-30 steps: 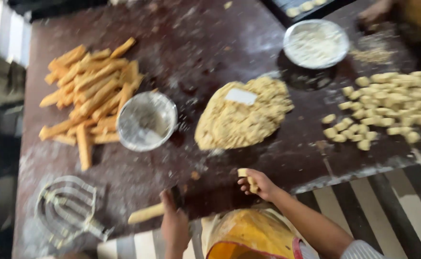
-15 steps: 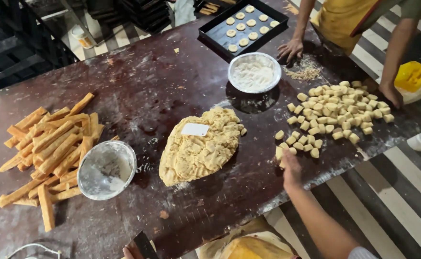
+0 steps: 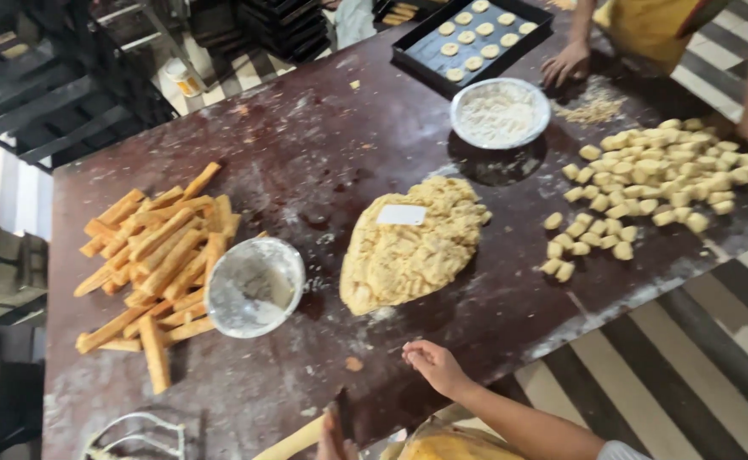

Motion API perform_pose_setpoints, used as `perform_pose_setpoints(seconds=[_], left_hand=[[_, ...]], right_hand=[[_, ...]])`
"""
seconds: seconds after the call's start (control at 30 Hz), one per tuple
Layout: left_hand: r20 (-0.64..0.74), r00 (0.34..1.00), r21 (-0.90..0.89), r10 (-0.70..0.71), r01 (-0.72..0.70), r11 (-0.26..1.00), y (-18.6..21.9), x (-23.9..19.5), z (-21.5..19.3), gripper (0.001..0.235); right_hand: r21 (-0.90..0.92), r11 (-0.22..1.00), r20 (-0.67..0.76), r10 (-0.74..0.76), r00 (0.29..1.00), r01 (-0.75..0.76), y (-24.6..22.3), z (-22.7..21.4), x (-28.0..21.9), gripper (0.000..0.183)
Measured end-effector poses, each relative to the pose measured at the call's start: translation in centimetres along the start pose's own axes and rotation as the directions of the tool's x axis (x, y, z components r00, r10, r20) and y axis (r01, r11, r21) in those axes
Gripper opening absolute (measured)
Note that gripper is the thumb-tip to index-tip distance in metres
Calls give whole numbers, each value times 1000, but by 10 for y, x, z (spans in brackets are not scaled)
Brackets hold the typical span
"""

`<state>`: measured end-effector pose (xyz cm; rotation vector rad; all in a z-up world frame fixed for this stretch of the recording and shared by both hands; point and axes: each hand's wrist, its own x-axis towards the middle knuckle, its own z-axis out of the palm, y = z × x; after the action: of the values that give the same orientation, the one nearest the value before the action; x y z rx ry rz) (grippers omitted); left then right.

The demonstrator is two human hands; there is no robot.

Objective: The person rolls a rope of dough on a floured wooden table and cuts it into small pieces using a bench scraper. They then take the cut dough pieces one at a time, press them flat by hand into round discs, and place the flattened discs aside while another worker trays them.

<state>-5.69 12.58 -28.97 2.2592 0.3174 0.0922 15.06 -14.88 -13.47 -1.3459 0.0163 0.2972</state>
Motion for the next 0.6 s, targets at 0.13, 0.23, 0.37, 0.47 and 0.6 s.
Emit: perform_pose_setpoints(seconds=[0.13,0.23,0.37,0.47,0.6], left_hand=[[8,984,44,-179,178,983,198,29,-136,72],[-122,977,-22,-177,176,984,209,17,-161,77],[-156,931,-63,-329,323,944,224,17,-195,81],[-98,913,-40,-396,394,918,233,28,-211,88],[19,918,64,-397,395,916,254,33,-213,92]], right_hand=[[-537,815,227,-110,968,219,-15,61,-16,29],[-767,626,340,210,917,141,-58,103,-30,45],[-735,540,528,79,846,409,-37,123,-33,54],[-659,421,664,-64,745,624,-50,145,-28,70],[-633,468,698,1,716,617,-42,163,-29,71]])
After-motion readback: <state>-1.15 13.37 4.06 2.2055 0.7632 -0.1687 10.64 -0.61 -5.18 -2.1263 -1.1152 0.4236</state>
